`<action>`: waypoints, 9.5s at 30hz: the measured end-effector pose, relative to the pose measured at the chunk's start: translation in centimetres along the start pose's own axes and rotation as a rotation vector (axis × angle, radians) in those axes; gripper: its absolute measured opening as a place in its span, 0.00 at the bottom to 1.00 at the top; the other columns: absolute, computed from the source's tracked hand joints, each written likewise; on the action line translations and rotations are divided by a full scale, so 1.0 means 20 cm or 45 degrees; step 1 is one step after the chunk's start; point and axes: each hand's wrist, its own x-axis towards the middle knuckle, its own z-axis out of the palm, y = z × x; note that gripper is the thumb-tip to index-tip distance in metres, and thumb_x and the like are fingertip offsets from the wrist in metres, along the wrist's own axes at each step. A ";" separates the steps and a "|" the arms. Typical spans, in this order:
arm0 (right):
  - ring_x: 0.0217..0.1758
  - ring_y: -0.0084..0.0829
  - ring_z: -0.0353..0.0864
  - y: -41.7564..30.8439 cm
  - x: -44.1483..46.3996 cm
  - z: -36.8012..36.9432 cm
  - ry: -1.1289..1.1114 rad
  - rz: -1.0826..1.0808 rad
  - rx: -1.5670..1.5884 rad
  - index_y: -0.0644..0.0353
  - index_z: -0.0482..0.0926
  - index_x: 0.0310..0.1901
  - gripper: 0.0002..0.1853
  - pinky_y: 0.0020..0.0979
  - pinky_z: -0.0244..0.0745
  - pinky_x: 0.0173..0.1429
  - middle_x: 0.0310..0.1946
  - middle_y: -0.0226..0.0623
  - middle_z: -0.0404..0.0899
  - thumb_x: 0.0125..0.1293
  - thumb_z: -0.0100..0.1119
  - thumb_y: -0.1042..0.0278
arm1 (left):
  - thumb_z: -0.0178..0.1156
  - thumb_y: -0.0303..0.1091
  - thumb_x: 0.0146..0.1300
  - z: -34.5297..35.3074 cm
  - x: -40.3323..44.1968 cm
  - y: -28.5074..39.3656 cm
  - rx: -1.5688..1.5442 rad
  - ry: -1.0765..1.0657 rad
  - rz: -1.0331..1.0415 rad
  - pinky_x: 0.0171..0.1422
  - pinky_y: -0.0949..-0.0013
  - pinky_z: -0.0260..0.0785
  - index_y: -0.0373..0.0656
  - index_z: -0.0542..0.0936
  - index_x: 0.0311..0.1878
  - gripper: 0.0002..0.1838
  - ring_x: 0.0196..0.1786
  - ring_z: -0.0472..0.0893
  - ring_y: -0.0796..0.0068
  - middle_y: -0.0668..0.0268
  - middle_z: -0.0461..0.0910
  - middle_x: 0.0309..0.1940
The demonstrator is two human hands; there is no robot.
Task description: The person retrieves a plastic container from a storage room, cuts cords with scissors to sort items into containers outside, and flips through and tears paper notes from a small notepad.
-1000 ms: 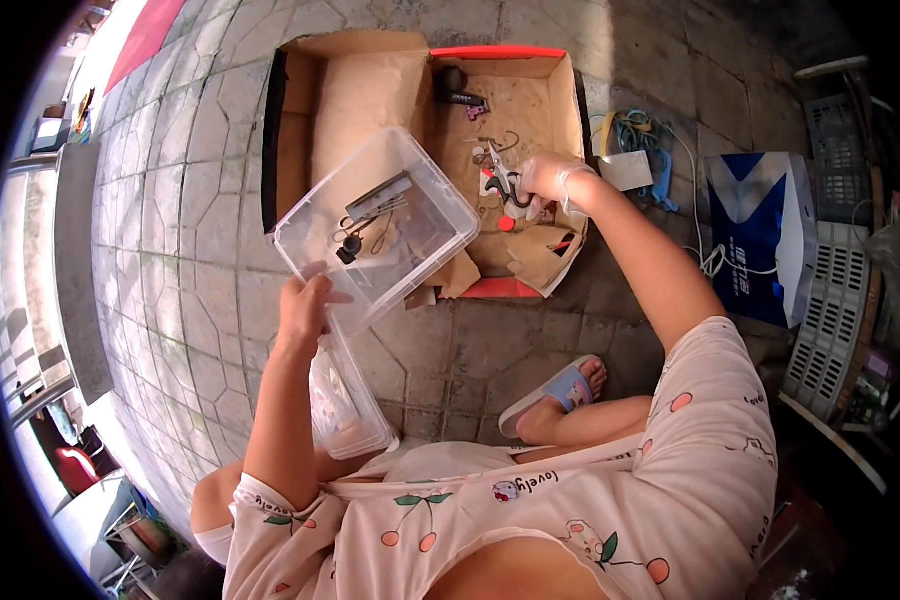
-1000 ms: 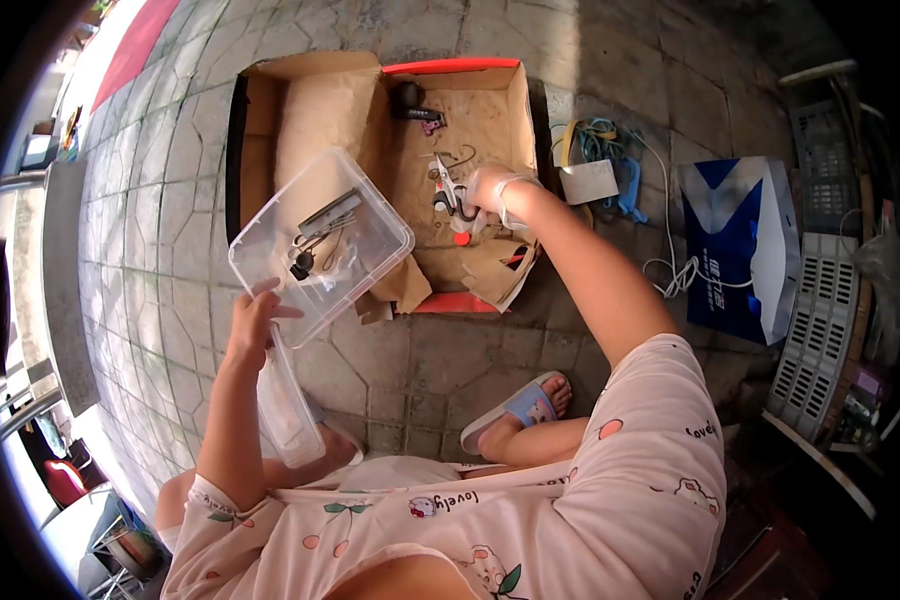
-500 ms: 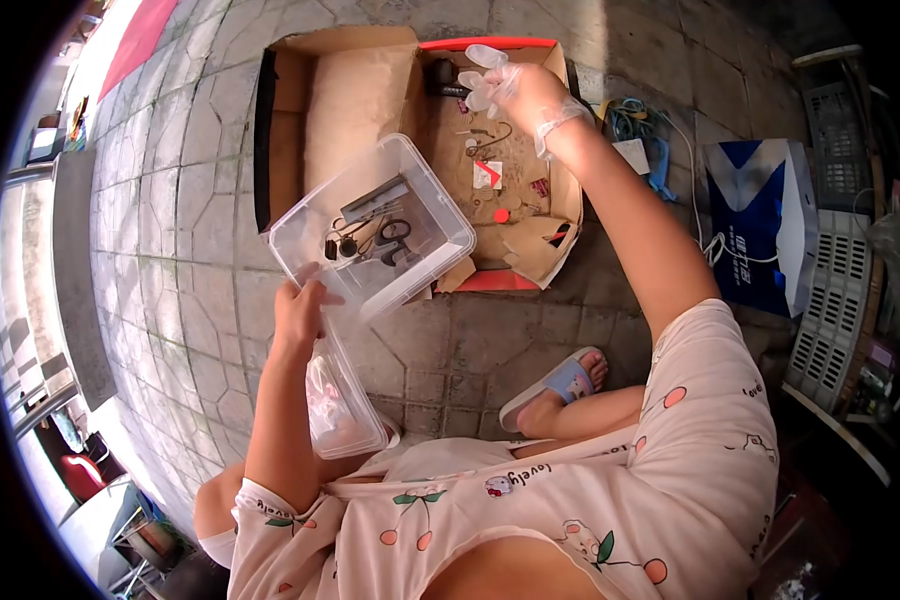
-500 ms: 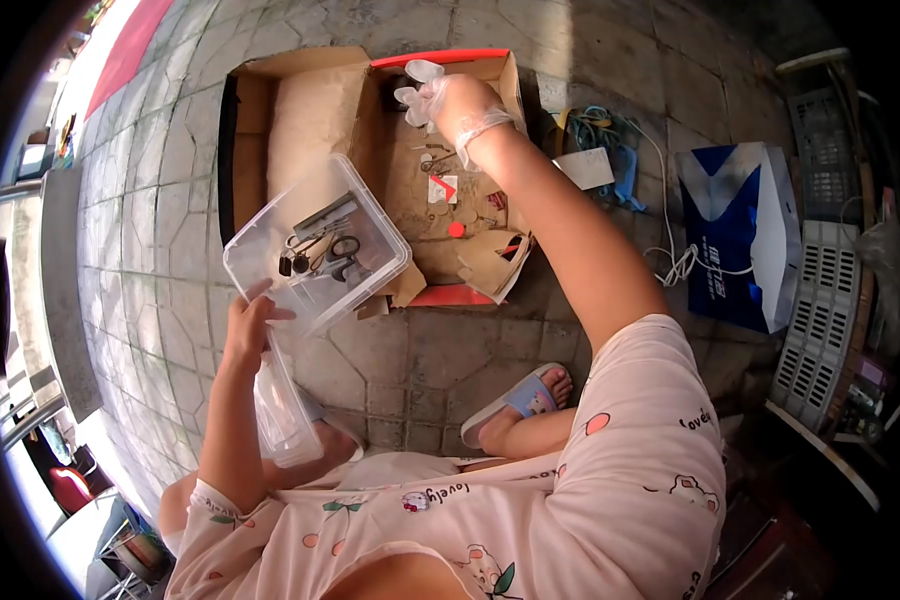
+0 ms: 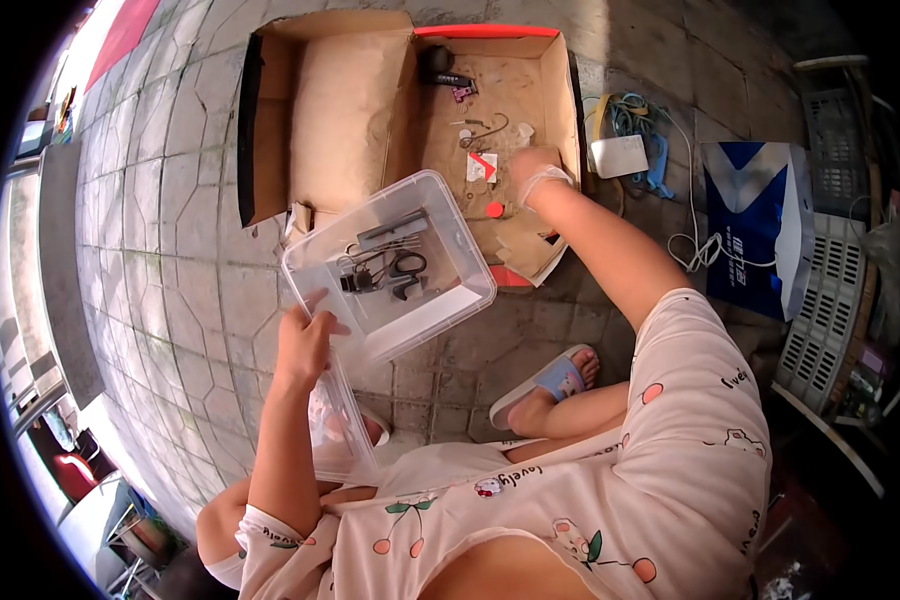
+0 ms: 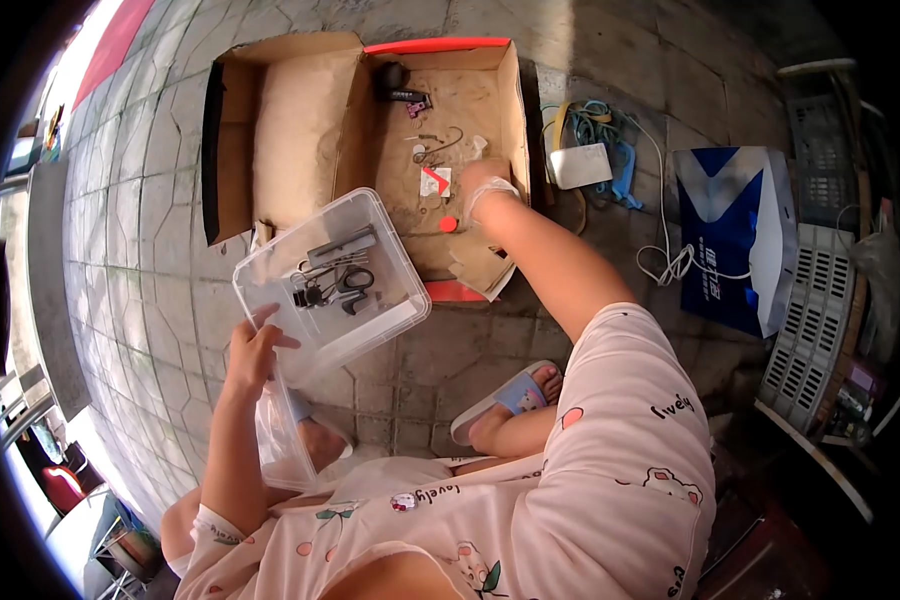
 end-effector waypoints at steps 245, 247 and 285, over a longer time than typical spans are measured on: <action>0.15 0.16 0.57 -0.02 -0.10 -0.65 -0.125 -0.729 2.924 0.63 0.72 0.45 0.28 0.19 0.52 0.20 0.13 0.22 0.63 0.65 0.36 0.43 | 0.48 0.32 0.50 0.22 -0.06 -0.05 0.309 -0.217 0.063 0.39 0.65 0.69 0.39 0.72 0.53 0.23 0.30 0.79 0.59 0.50 0.78 0.26; 0.15 0.16 0.57 -0.03 -0.12 -0.68 -0.097 -0.678 2.925 0.62 0.71 0.45 0.26 0.19 0.51 0.19 0.13 0.22 0.64 0.65 0.37 0.45 | 0.48 0.32 0.50 0.22 -0.06 -0.05 0.317 -0.212 0.070 0.41 0.65 0.68 0.39 0.72 0.53 0.23 0.32 0.79 0.58 0.49 0.78 0.27; 0.45 0.24 0.75 0.16 -0.02 -0.41 -0.327 -0.406 2.609 0.61 0.71 0.51 0.19 0.28 0.68 0.49 0.44 0.34 0.76 0.63 0.52 0.58 | 0.49 0.31 0.50 0.23 -0.01 -0.08 0.320 -0.248 0.025 0.19 0.72 0.63 0.34 0.67 0.58 0.28 0.16 0.70 0.76 0.61 0.80 0.25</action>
